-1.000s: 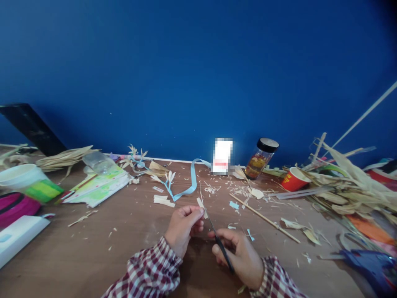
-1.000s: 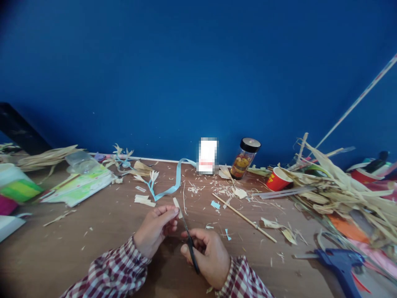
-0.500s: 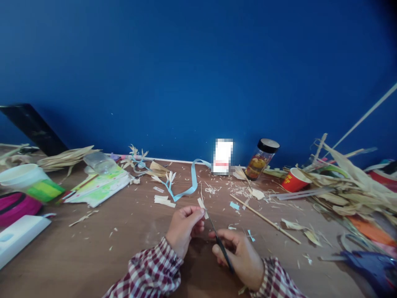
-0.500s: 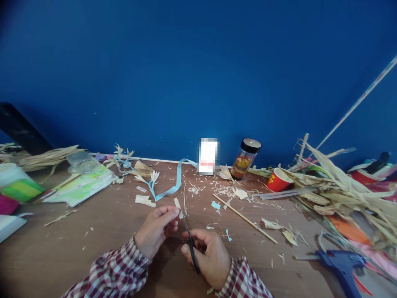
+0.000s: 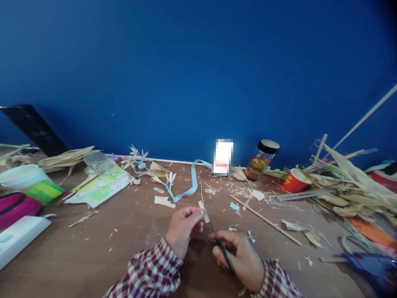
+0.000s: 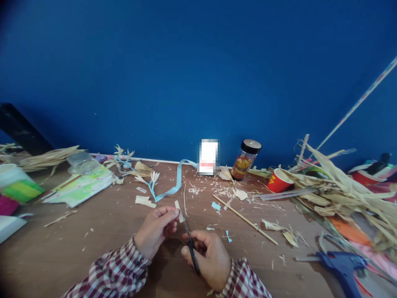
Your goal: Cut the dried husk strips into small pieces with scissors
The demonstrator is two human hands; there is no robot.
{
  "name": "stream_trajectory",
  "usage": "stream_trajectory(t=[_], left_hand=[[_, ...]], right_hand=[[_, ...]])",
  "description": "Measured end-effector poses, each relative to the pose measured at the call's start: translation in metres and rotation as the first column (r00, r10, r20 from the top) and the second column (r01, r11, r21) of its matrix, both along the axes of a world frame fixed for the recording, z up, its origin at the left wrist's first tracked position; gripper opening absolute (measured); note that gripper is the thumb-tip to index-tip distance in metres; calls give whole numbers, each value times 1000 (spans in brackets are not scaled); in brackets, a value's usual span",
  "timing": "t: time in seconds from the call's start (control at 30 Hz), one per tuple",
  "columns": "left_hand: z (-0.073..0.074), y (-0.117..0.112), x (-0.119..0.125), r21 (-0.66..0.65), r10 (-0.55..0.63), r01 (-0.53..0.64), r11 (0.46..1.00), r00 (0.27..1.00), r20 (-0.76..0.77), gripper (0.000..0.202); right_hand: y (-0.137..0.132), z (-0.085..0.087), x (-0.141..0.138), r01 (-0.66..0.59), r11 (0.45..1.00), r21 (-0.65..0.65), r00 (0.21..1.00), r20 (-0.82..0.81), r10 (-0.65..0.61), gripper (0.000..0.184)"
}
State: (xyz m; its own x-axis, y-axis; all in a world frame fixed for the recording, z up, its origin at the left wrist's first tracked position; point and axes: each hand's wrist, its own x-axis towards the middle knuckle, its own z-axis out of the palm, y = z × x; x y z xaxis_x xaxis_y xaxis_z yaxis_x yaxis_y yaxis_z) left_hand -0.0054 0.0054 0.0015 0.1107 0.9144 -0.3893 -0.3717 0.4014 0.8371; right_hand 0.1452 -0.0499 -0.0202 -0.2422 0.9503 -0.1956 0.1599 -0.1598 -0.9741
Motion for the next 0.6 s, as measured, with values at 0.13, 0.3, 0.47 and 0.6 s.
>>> stream_trajectory(t=[0.13,0.3,0.47,0.6], left_hand=[[-1,-1,1,4,-13,13,1000,1000,-10,22],[-1,-1,1,-3,-9,9,1000,1000,-13,22],[1,-2,2,-2,-8,8,1000,1000,-20,21],[1,-2,2,-4,-7,7,1000,1000,-12,21]], right_hand=[[0,2,0,-5,1000,11,1000,-3,5,32],[1,3,-1,1,1000,4,1000,4,-1,33],[0,-1,0,5,1000,-10,1000,-10,-5,34],[0,-2,0,9,1000,-5,1000,9,-9,35]])
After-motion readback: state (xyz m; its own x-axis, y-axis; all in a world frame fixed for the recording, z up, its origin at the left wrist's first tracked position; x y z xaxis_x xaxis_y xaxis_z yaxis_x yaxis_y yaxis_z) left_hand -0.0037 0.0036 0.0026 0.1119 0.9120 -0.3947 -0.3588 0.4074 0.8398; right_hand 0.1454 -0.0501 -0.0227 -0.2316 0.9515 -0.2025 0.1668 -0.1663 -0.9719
